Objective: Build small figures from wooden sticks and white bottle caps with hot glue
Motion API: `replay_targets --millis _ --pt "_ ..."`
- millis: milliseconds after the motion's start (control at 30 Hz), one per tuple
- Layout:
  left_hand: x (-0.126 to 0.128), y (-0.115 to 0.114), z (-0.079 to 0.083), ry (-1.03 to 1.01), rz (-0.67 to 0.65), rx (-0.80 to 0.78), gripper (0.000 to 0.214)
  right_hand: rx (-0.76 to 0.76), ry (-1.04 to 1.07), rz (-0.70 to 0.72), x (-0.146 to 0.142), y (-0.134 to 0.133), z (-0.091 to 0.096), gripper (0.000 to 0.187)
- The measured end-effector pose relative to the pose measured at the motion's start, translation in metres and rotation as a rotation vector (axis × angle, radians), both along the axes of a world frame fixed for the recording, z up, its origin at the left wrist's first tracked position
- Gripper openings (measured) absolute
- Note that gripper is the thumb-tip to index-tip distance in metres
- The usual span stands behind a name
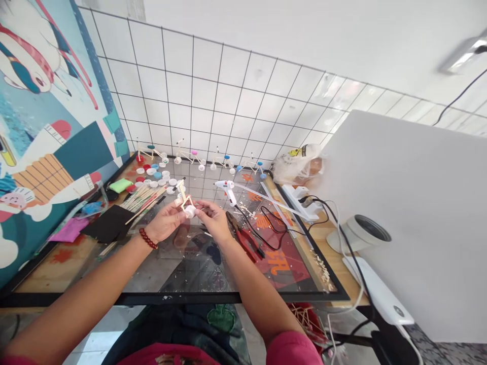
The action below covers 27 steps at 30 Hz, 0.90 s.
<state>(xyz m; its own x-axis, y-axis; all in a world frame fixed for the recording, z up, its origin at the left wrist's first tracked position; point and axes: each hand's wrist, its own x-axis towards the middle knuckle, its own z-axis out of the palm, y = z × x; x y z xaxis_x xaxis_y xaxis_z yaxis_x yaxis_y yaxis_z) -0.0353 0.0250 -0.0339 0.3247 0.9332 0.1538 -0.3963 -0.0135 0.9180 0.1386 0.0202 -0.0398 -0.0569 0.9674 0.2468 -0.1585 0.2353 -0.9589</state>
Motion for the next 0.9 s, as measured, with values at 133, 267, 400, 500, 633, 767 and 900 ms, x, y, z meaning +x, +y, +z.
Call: replay_targets --millis 133,267,400,500,633,767,900 --pt "-0.002 0.000 -0.001 0.210 0.105 0.100 0.061 0.015 -0.067 -0.021 0.001 0.002 -0.002 0.042" --pt "0.000 -0.003 -0.003 0.528 0.268 0.215 0.052 0.107 -0.243 -0.028 0.004 0.003 -0.004 0.040" --pt "0.003 -0.007 -0.005 0.667 0.253 0.298 0.052 0.179 -0.391 0.010 0.005 0.000 -0.005 0.030" --pt "0.003 -0.008 -0.006 0.776 0.233 0.392 0.042 0.180 -0.398 0.029 0.004 -0.002 -0.004 0.030" --pt "0.004 -0.007 -0.011 0.820 0.259 0.491 0.044 0.151 -0.430 -0.011 0.009 -0.001 -0.005 0.032" --pt "0.006 -0.007 -0.015 0.856 0.263 0.513 0.054 0.115 -0.478 -0.081 0.017 0.002 -0.008 0.032" --pt "0.007 -0.008 -0.018 0.880 0.280 0.505 0.056 0.159 -0.527 0.006 0.019 0.001 -0.008 0.046"
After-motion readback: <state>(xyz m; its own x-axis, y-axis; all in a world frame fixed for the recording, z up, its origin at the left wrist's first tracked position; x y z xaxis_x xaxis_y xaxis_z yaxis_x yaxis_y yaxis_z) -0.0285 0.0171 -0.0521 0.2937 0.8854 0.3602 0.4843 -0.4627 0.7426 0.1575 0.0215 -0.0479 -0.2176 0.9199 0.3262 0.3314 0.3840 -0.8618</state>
